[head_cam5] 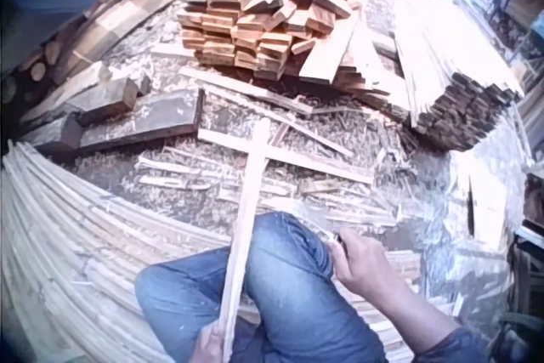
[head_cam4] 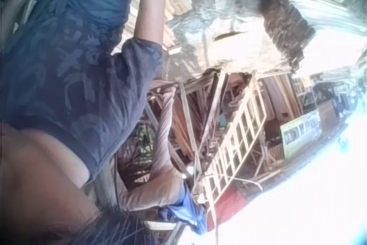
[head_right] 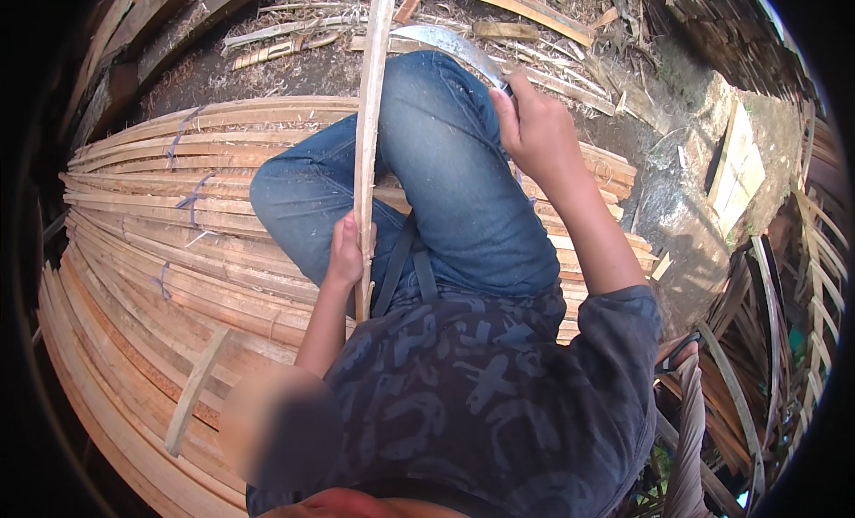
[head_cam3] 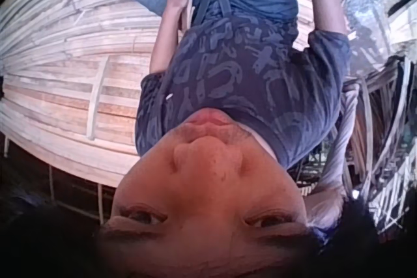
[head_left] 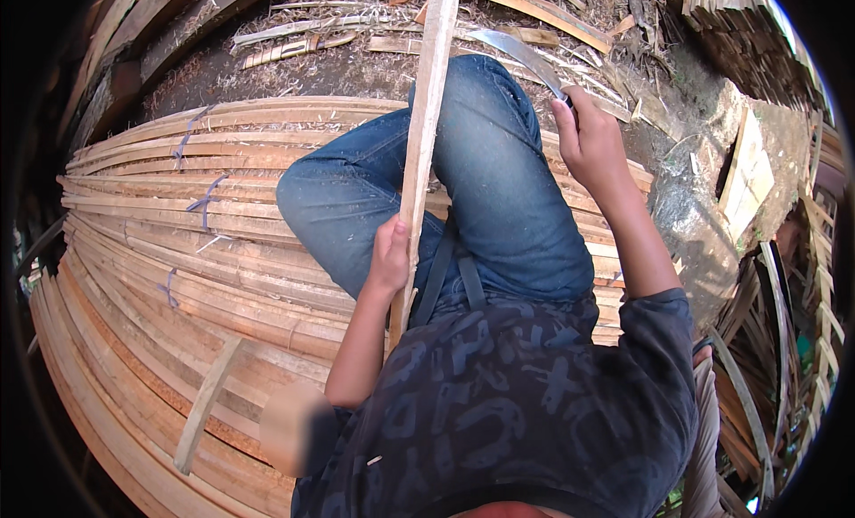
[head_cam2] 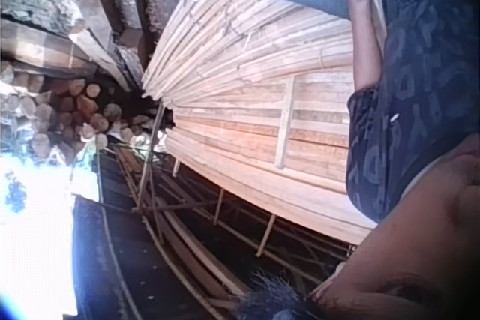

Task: The person sits cross-legged on the ground and uses a curved knife to shave thin strips from a long wooden plank. They hold the plank with their left hand and repeatedly draw the knife along its length to remove the outer layer, creating wood shavings.

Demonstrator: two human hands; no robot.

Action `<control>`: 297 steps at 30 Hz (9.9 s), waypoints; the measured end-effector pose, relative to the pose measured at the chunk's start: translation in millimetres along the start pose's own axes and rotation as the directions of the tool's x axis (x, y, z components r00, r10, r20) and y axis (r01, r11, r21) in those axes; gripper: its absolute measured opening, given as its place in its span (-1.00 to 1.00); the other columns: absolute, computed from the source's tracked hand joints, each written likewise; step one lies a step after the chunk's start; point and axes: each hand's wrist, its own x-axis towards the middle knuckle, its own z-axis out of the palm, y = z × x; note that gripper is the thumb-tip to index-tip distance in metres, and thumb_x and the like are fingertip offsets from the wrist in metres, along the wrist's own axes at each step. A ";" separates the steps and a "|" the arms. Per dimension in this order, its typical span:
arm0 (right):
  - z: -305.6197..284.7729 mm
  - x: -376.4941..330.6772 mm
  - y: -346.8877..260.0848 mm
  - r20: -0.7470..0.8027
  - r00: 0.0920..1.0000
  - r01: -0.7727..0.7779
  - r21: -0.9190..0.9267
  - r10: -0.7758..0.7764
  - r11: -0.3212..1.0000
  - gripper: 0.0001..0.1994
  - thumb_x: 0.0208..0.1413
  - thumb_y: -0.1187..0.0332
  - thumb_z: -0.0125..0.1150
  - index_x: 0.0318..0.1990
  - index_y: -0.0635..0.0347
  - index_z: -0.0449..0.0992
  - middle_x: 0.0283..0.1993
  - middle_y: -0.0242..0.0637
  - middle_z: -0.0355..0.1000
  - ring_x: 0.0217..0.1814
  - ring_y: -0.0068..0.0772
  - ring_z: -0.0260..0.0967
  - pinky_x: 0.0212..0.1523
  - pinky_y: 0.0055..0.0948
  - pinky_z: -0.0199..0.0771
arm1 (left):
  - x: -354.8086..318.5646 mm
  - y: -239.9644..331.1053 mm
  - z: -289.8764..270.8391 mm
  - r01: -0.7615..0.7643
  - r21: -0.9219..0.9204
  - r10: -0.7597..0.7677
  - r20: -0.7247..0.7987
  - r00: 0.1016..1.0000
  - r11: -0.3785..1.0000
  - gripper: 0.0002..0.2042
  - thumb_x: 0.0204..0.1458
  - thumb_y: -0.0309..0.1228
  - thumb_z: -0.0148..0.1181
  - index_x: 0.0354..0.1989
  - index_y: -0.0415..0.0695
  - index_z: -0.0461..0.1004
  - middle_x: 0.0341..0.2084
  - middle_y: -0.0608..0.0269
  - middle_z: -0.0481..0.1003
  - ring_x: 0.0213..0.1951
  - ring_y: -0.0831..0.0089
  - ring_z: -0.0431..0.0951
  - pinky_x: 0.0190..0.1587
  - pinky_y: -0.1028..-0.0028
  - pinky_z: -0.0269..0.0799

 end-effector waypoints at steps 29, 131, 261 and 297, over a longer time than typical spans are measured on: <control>9.5 36.3 11.2 0.103 0.923 0.379 -0.408 -0.371 0.831 -0.73 0.23 0.08 0.10 -0.27 0.09 0.39 -0.50 -0.20 0.43 -0.54 -0.08 0.47 -0.59 -0.20 0.44 | -6.4 21.1 4.8 -0.009 -0.045 0.012 0.068 0.998 0.999 -0.41 0.24 0.12 -0.08 -0.12 -0.30 0.47 -0.53 0.41 0.37 -0.44 0.63 0.31 -0.37 0.53 0.28; 5.6 0.4 -33.6 0.202 0.907 0.421 -0.462 -0.370 0.781 -0.76 0.23 0.08 0.12 -0.26 0.04 0.43 -0.58 -0.26 0.36 -0.61 -0.16 0.42 -0.62 -0.24 0.40 | 0.1 20.1 18.4 -0.061 0.110 0.077 -0.152 0.985 0.992 -0.48 0.18 0.01 0.07 -0.33 -0.36 0.49 -0.61 -0.12 0.49 -0.48 0.02 0.58 -0.35 0.22 0.43; -31.2 24.3 -1.8 0.082 0.939 0.336 -0.416 -0.333 0.845 -0.73 0.27 0.05 0.06 -0.24 0.05 0.43 -0.54 -0.26 0.44 -0.55 -0.12 0.46 -0.58 -0.21 0.40 | -57.4 27.6 20.0 -0.040 0.386 0.079 -0.087 0.993 0.922 -0.77 0.15 -0.42 0.15 -0.12 -0.23 0.28 -0.42 -0.19 0.53 -0.32 -0.17 0.58 -0.34 0.12 0.47; 33.0 -5.4 7.0 -0.124 0.992 -0.027 -0.145 0.009 0.989 -0.68 0.02 0.22 0.36 -0.58 0.24 0.43 -0.68 -0.14 0.36 -0.65 -0.06 0.37 -0.52 -0.20 0.36 | -46.4 28.0 9.2 0.080 0.221 -0.078 -0.019 0.997 0.972 -0.74 0.13 -0.43 0.18 -0.10 -0.25 0.30 -0.49 -0.01 0.55 -0.43 0.11 0.62 -0.36 0.30 0.48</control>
